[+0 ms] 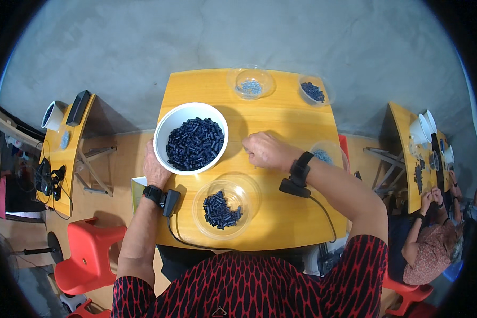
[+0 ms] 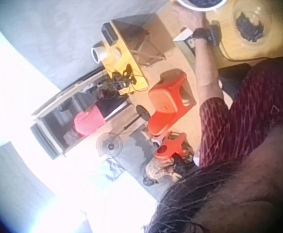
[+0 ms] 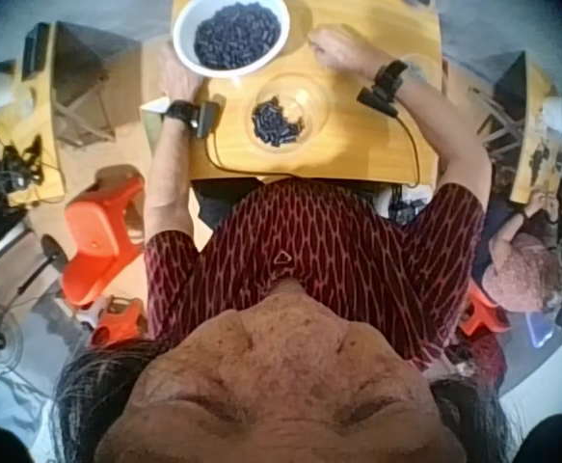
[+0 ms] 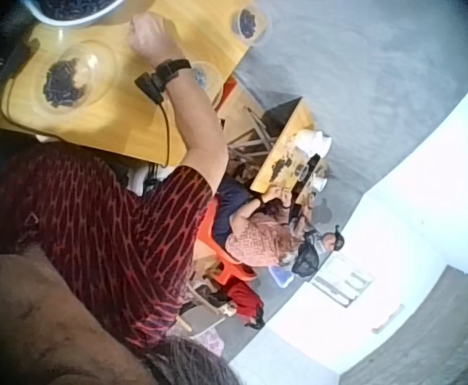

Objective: Assembling small blue plastic components by hand at a table in a workshop.

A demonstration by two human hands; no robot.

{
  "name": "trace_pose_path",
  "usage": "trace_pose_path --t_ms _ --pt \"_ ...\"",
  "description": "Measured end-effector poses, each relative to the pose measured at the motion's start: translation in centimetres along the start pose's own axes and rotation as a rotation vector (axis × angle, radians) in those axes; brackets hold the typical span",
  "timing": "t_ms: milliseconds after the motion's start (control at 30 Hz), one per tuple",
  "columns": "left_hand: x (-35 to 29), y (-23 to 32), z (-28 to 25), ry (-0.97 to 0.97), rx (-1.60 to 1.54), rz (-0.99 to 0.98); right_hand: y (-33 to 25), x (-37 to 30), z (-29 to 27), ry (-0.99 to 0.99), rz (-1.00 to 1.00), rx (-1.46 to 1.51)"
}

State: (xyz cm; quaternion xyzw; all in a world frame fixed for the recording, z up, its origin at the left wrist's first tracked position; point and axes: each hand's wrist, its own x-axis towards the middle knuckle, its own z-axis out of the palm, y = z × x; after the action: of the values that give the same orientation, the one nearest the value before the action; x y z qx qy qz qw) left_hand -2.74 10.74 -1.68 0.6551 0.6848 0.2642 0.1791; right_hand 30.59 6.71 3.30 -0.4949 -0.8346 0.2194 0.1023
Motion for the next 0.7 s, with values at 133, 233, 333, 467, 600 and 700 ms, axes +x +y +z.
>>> trace_pose_path --t_ms 133,233,333,467,600,700 --pt "0.1 -0.2 0.2 0.027 -0.013 0.021 1.1 0.9 -1.6 0.074 -0.024 0.028" --pt "0.0 -0.4 0.1 0.020 -0.023 0.019 1.3 2.7 -5.6 0.232 0.146 0.124" --pt "0.0 -0.3 0.1 0.022 -0.027 0.020 1.6 5.1 -9.2 0.406 0.167 0.033" --pt "0.1 -0.6 0.5 0.055 -0.038 0.061 3.8 6.9 -11.7 0.486 0.170 0.039" --pt "0.0 -0.2 0.4 0.041 -0.039 0.056 5.4 6.8 -10.3 0.565 0.106 -0.016" --pt "-0.2 -0.5 0.1 0.056 -0.032 0.043 3.8 4.9 -8.9 0.553 0.071 0.009"
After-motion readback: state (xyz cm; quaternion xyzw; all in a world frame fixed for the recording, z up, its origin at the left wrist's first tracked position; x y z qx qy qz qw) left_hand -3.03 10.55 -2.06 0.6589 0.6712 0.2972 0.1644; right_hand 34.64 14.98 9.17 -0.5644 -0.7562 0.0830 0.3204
